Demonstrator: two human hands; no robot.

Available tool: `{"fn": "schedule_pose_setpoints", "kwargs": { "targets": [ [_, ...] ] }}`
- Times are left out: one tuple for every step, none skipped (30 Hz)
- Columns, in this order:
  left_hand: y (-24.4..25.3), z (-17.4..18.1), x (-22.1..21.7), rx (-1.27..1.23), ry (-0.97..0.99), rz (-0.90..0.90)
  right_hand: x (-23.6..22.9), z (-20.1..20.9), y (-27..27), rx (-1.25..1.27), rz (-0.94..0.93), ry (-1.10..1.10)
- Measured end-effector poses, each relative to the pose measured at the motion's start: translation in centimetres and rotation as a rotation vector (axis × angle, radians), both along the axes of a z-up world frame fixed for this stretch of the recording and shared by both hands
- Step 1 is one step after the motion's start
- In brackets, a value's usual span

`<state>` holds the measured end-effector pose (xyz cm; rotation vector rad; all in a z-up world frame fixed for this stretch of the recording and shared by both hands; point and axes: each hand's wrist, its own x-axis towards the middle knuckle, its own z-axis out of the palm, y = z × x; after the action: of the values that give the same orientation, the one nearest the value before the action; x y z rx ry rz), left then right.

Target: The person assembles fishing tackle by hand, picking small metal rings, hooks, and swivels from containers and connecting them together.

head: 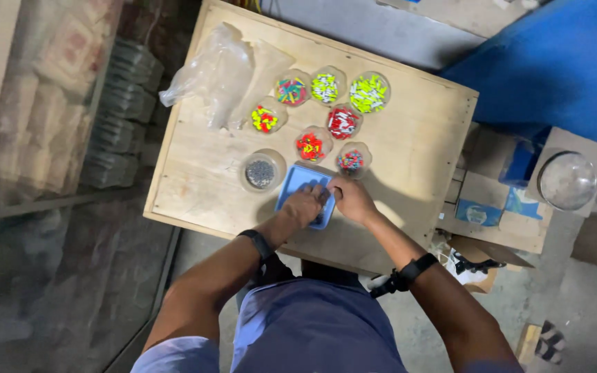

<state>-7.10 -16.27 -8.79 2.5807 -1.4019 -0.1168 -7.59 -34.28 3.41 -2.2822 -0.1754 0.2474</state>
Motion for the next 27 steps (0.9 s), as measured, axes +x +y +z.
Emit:
{"fn": "schedule_pose_setpoints", "kwargs": {
  "targets": [
    [-0.1,0.8,0.3,0.0,0.004,-0.008,-0.3,-0.5,-0.2,0.0,-0.008,0.004],
    [-0.1,1.7,0.6,0.032,0.053,-0.042,-0.7,-1.1,-0.3,0.004,-0.012,-0.033],
    [0.0,2.5,0.9,0.066,0.101,-0.074,-0.9,-1.7,-0.3,0.01,-0.014,-0.071],
    [0.1,3.9,1.4,0.068,0.103,-0.081,-0.9,-1.7,-0.4,0.012,-0.022,-0.069],
    [0.2,5.3,1.7,0.124,0.197,-0.099,-0.9,-1.8,-0.4,0.018,-0.036,-0.054],
    [0.4,6.8,2.0,0.179,0.29,-0.116,-0.9,-1.9,-0.4,0.023,-0.049,-0.039],
    [0.4,5.8,2.0,0.181,0.289,-0.117,-0.9,-1.9,-0.4,0.025,-0.051,-0.041],
    [0.5,4.9,2.0,0.157,0.236,-0.168,-0.8,-1.9,-0.3,0.039,-0.071,-0.009],
    [0.6,4.1,1.9,0.131,0.184,-0.219,-0.9,-1.9,-0.3,0.052,-0.09,0.025],
    [0.7,4.2,1.8,0.132,0.184,-0.22,-1.0,-2.0,-0.3,0.053,-0.092,0.025],
    [0.8,4.2,1.7,0.079,0.163,-0.231,-0.9,-2.1,-0.3,0.058,-0.087,0.019],
    [1.0,4.3,1.7,0.027,0.143,-0.241,-0.8,-2.2,-0.2,0.064,-0.083,0.013],
    [1.1,3.7,1.5,0.028,0.142,-0.239,-0.8,-2.3,-0.2,0.065,-0.08,0.013],
    [1.1,3.0,1.3,0.02,0.118,-0.254,-0.8,-2.3,-0.1,0.067,-0.094,0.02],
    [1.1,2.4,1.2,0.012,0.092,-0.271,-0.7,-2.4,-0.2,0.068,-0.109,0.026],
    [1.2,2.6,1.3,0.011,0.091,-0.269,-0.7,-2.6,-0.1,0.067,-0.108,0.024],
    [1.3,2.8,1.2,-0.043,0.08,-0.29,-0.8,-2.8,-0.1,0.079,-0.108,-0.009],
    [1.4,3.0,1.2,-0.098,0.07,-0.31,-0.8,-3.0,0.0,0.092,-0.109,-0.043],
    [1.4,2.8,1.1,-0.099,0.07,-0.307,-0.8,-2.7,0.0,0.092,-0.106,-0.043],
    [1.4,2.7,0.9,-0.035,0.105,-0.341,-0.8,-2.5,0.1,0.074,-0.112,-0.002],
    [1.5,2.5,0.9,0.027,0.139,-0.375,-0.8,-2.2,0.1,0.055,-0.119,0.037],
    [1.4,2.4,1.0,0.026,0.137,-0.373,-0.8,-2.4,0.2,0.053,-0.116,0.036],
    [1.4,2.5,1.1,0.016,0.178,-0.419,-0.8,-2.6,0.1,0.051,-0.112,0.028],
    [1.3,2.5,1.1,0.005,0.218,-0.465,-0.8,-2.7,0.1,0.048,-0.107,0.021],
    [1.1,2.3,1.1,0.004,0.216,-0.461,-0.8,-3.0,0.0,0.048,-0.103,0.019],
    [0.9,2.2,1.1,0.03,0.231,-0.466,-0.8,-3.2,0.0,0.055,-0.093,0.002],
    [0.8,2.0,1.0,0.056,0.246,-0.47,-0.8,-3.5,0.0,0.063,-0.083,-0.014]
  ]
}}
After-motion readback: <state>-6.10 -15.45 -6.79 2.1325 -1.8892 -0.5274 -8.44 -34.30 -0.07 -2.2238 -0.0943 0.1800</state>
